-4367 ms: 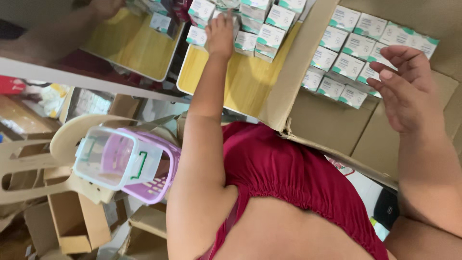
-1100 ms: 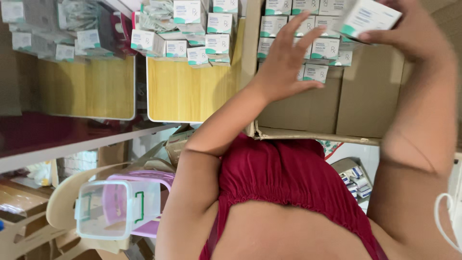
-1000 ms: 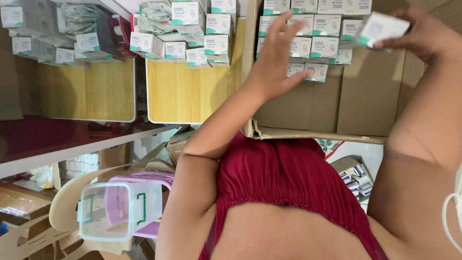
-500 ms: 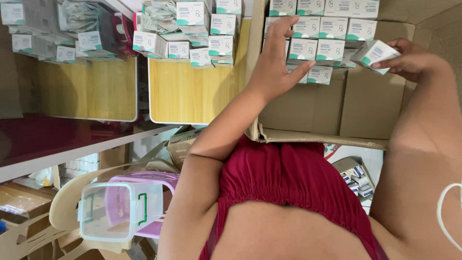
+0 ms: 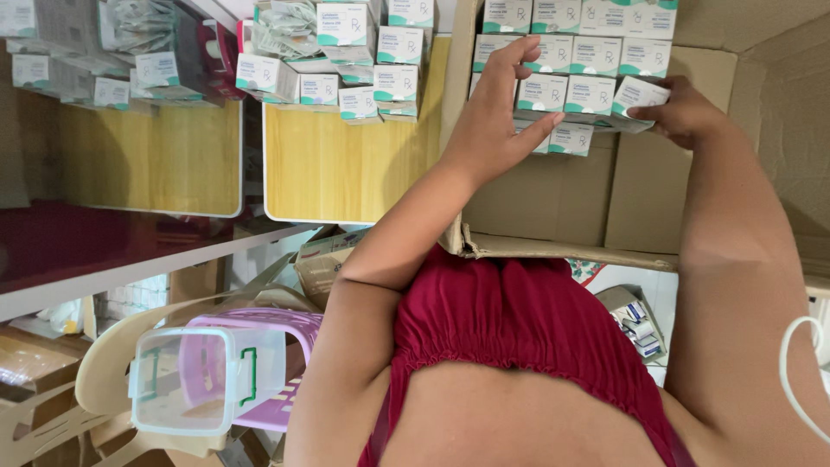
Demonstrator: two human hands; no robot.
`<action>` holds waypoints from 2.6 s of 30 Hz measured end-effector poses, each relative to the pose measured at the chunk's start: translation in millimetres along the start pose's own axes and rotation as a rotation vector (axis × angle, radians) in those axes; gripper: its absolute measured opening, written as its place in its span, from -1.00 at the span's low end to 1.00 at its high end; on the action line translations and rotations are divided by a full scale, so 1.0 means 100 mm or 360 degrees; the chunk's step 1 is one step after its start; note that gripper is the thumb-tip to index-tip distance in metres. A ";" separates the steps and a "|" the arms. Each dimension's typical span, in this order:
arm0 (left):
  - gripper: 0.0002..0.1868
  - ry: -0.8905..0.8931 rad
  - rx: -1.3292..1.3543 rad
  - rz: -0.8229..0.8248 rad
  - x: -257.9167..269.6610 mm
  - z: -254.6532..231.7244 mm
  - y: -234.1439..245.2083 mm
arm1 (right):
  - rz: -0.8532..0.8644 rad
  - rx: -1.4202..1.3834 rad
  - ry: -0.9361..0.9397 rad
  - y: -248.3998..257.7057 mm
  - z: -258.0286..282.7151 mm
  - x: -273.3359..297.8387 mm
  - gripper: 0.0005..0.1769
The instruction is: The person opens a small product box, removes its contents, and then repeatedly transfers small white boxes from a table into a larger cardboard box. The person arranges the small boxes in rows inside the larger box.
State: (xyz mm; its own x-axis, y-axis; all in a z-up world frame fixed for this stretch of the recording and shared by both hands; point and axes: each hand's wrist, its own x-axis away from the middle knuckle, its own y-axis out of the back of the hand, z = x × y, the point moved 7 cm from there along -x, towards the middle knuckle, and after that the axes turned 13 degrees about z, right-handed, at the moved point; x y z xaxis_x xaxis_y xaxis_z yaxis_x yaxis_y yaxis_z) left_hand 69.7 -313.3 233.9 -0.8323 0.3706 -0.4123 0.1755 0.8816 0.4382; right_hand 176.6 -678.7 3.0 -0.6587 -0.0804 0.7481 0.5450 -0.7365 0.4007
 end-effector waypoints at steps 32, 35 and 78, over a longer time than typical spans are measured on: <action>-0.21 0.0991 -0.1244 -0.1759 1.81 2.19 2.22 | -0.0387 0.0863 0.1492 -0.10 1.86 1.58 -0.35; -0.12 0.0349 -0.0984 -0.1863 1.36 1.50 1.61 | 0.0040 -0.0016 0.1595 -0.20 1.96 1.66 -0.33; -0.30 0.0287 -0.0653 0.1144 -0.11 0.38 -0.53 | 0.0110 -0.0496 0.0070 -0.35 -0.42 -0.21 -0.13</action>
State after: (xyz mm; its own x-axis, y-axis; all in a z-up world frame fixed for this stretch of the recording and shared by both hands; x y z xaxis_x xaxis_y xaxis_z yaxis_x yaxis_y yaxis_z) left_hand 89.9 -353.3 184.7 -0.6685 0.7174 0.1960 0.5184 0.2606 0.8145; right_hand 149.6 -679.6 -48.9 -0.6511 -0.1612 0.7417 0.4085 -0.8980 0.1634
